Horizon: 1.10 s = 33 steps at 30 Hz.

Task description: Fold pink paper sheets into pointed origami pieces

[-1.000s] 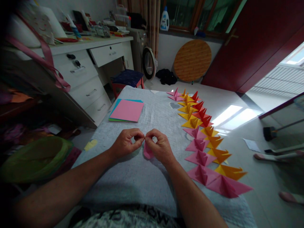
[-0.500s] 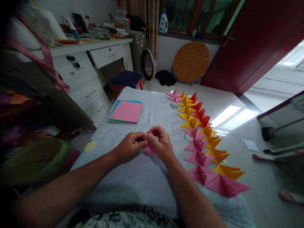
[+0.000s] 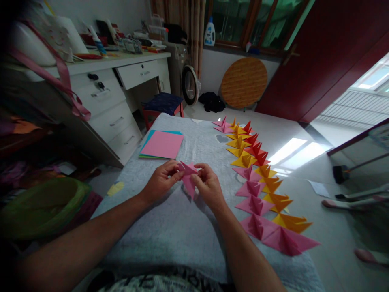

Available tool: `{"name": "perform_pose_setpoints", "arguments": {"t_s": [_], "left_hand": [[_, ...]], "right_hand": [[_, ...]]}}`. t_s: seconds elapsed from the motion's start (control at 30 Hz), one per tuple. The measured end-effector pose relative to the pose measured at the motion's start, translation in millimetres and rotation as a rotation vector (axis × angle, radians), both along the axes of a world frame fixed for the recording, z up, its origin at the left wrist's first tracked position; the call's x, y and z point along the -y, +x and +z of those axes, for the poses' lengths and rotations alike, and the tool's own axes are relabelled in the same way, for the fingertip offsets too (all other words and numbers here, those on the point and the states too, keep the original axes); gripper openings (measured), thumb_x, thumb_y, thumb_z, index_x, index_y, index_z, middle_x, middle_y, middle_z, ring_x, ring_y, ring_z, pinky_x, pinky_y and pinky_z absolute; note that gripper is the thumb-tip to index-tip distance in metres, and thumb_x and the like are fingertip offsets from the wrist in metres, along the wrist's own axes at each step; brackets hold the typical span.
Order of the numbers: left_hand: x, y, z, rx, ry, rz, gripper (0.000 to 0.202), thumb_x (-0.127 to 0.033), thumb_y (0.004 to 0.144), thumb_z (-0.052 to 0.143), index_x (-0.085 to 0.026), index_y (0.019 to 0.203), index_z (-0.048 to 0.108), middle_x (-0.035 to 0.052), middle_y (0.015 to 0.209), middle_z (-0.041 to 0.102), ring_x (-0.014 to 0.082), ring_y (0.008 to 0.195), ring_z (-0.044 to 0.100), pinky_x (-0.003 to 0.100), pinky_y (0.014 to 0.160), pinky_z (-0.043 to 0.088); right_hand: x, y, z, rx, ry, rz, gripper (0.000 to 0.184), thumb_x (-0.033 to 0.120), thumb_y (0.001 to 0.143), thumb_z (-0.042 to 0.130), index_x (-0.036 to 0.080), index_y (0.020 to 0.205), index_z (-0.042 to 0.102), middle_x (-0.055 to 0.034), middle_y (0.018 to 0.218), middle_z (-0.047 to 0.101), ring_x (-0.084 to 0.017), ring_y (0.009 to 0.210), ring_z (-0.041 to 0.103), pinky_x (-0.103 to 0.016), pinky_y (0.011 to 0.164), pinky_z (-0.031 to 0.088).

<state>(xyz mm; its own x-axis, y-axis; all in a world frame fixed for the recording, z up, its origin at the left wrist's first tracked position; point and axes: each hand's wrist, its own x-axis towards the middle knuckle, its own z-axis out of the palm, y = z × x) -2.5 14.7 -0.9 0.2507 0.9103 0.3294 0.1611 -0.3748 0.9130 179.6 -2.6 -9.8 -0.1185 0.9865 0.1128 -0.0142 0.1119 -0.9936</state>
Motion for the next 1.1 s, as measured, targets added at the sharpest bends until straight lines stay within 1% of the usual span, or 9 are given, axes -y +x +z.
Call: {"name": "perform_pose_setpoints", "arguments": {"t_s": [0.13,0.2,0.3,0.43,0.53,0.63,0.8,1.0,1.1], "left_hand": [[1.9,1.0,-1.9,-0.032,0.02,0.011,0.011,-0.026,0.088,0.065,-0.019,0.096,0.068,0.0056,0.109,0.062,0.0132,0.084,0.059,0.024,0.071,0.046],[1.7,2.0,-5.0,0.012,-0.065,0.058,0.028,-0.029,0.084,0.07,-0.021,0.111,0.063,0.0072,0.121,0.059,0.0132,0.086,0.061,0.026,0.074,0.048],[0.0,4.5,-9.0,0.159,-0.266,0.036,0.051,-0.033,0.079,0.076,-0.022,0.123,0.052,0.006,0.11,0.063,0.0142,0.086,0.063,0.028,0.078,0.049],[0.2,8.7,-9.3,0.336,-0.432,-0.101,0.048,-0.034,0.078,0.076,-0.022,0.118,0.052,0.0008,0.092,0.064,0.0139,0.08,0.064,0.026,0.074,0.05],[0.7,10.3,-9.9,0.333,-0.409,-0.123,0.034,-0.032,0.079,0.075,-0.019,0.107,0.061,0.0018,0.095,0.066,0.0131,0.08,0.063,0.025,0.074,0.049],[-1.5,9.7,-13.2,0.286,-0.387,-0.143,0.023,-0.032,0.082,0.072,-0.016,0.098,0.066,0.0016,0.09,0.067,0.0122,0.076,0.061,0.024,0.072,0.048],[-5.8,8.2,-17.8,0.267,-0.368,-0.167,0.022,-0.031,0.084,0.07,-0.016,0.099,0.068,0.0007,0.087,0.068,0.0126,0.075,0.06,0.024,0.072,0.047],[-4.2,10.6,-18.4,0.326,-0.402,-0.163,0.021,-0.03,0.084,0.069,-0.017,0.102,0.067,0.0017,0.09,0.071,0.0131,0.078,0.063,0.024,0.075,0.047],[-5.6,11.6,-17.8,0.366,-0.433,-0.133,0.022,-0.028,0.082,0.069,-0.017,0.1,0.067,0.0025,0.093,0.072,0.015,0.082,0.065,0.026,0.079,0.049]], "right_hand": [[-1.9,-3.3,-4.5,-0.021,0.047,-0.06,0.016,0.035,0.08,0.068,0.021,0.084,0.061,0.0036,0.072,0.056,-0.011,0.062,0.05,-0.023,0.059,0.041],[-2.2,-3.9,-6.3,-0.034,0.053,-0.093,0.016,0.035,0.081,0.067,0.021,0.083,0.061,0.0034,0.072,0.057,-0.011,0.062,0.051,-0.023,0.06,0.043],[-2.1,-4.9,-8.6,-0.051,0.039,-0.097,0.017,0.036,0.081,0.067,0.022,0.084,0.059,0.0039,0.072,0.056,-0.012,0.062,0.052,-0.023,0.06,0.043],[-1.4,-5.7,-9.3,0.12,0.111,-0.074,0.012,0.035,0.085,0.063,0.022,0.083,0.062,0.0014,0.076,0.059,-0.014,0.068,0.055,-0.026,0.063,0.045],[-1.0,-3.8,-8.0,0.346,0.28,-0.136,0.008,0.028,0.084,0.063,0.023,0.084,0.069,-0.0024,0.086,0.058,-0.017,0.082,0.056,-0.028,0.069,0.045],[-0.8,-1.8,-7.3,0.464,0.336,-0.157,0.008,0.024,0.084,0.062,0.022,0.081,0.069,-0.001,0.079,0.053,-0.016,0.074,0.053,-0.027,0.066,0.043],[-0.1,-3.4,-5.6,0.537,0.351,-0.113,0.011,0.018,0.084,0.058,0.021,0.074,0.062,0.0024,0.068,0.049,-0.013,0.061,0.048,-0.026,0.059,0.039],[5.2,-5.0,2.7,0.472,0.397,-0.249,0.006,0.018,0.084,0.058,0.022,0.088,0.06,-0.0008,0.082,0.057,-0.013,0.067,0.054,-0.026,0.061,0.045],[7.6,-3.1,6.5,0.471,0.437,-0.21,0.014,0.012,0.081,0.053,0.022,0.089,0.059,-0.005,0.094,0.064,-0.017,0.082,0.06,-0.028,0.066,0.049]]}}
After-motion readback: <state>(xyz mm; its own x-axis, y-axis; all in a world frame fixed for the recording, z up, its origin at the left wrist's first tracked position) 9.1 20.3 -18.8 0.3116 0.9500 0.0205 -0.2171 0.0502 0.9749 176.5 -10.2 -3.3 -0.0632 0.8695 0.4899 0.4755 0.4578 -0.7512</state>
